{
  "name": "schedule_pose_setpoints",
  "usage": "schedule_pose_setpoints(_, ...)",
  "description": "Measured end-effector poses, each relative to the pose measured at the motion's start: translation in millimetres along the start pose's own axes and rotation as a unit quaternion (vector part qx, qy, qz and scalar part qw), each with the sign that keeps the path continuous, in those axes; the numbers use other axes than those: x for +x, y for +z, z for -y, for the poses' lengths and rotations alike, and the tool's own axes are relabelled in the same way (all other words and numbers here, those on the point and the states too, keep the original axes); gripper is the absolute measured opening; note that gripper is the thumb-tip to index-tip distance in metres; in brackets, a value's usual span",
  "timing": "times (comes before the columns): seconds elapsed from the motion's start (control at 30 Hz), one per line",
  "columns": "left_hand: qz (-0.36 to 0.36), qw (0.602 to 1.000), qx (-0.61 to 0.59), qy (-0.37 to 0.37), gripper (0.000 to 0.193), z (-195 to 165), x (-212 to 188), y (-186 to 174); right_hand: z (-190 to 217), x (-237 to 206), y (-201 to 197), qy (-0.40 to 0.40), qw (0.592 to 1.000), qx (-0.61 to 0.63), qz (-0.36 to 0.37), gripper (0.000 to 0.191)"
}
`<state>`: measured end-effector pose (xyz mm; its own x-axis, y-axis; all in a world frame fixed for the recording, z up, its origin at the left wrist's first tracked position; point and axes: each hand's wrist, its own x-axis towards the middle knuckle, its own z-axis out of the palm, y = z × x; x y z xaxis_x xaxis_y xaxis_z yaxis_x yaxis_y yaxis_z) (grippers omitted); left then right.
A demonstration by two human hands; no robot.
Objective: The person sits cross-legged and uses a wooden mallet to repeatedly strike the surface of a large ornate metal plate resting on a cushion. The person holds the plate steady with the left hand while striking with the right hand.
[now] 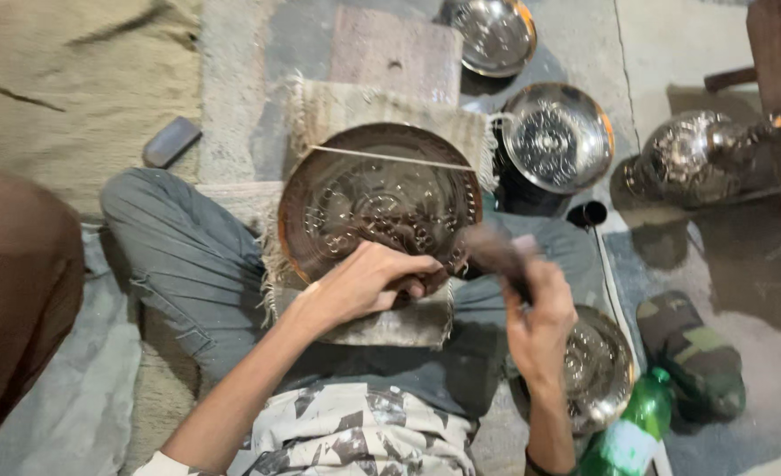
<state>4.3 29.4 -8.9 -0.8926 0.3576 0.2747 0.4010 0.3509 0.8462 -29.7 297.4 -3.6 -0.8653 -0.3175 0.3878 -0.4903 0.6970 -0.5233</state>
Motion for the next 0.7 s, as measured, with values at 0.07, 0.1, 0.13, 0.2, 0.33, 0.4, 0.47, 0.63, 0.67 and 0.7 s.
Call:
schedule_pose_setpoints(0.07, 0.014, 1.000, -0.014, -0.002, 0.058, -1, -1, -1, 3, 3, -2, 0.171, 0.931, 0.316, -0.064, 0.037)
schedule_pose_setpoints(0.1, 0.020, 1.000, -0.022, -0.004, 0.060, -1, -2, -2, 5, 3, -2, 0.070, 0.982, 0.175, -0.025, 0.047)
schedule_pose_setpoints(0.13, 0.026, 0.999, -0.026, -0.003, 0.063, -1, -1, -3, 6, 4, -1, -0.034, 0.999, 0.028, 0.013, 0.058)
schedule_pose_setpoints(0.2, 0.031, 0.999, -0.031, -0.009, 0.062, -2, -1, -5, 9, 2, 1, -0.061, 0.997, 0.034, 0.036, 0.063)
schedule_pose_setpoints(0.33, 0.075, 0.996, -0.028, -0.042, 0.048, -3, 0, -8, 11, -2, -1, -0.057, 0.996, 0.053, 0.041, 0.061)
schedule_pose_setpoints(0.4, 0.021, 0.999, -0.031, -0.037, 0.048, -7, -4, -8, 7, -4, -4, -0.104, 0.990, -0.070, 0.058, 0.065)
schedule_pose_setpoints(0.47, -0.028, 0.998, -0.047, -0.040, 0.047, -8, -7, -10, -1, -9, -2, -0.069, 0.996, -0.033, 0.035, 0.063)
schedule_pose_setpoints(0.63, -0.069, 0.988, -0.127, -0.053, 0.049, -10, -9, -7, -31, -31, 43, 0.093, 0.946, 0.289, -0.117, 0.054)
schedule_pose_setpoints(0.67, -0.069, 0.988, -0.124, -0.054, 0.048, -9, -7, -6, -39, -36, 54, 0.093, 0.935, 0.311, -0.146, 0.061)
schedule_pose_setpoints(0.7, -0.067, 0.988, -0.124, -0.057, 0.048, -9, -6, -4, -46, -39, 61, 0.136, 0.928, 0.322, -0.130, 0.053)
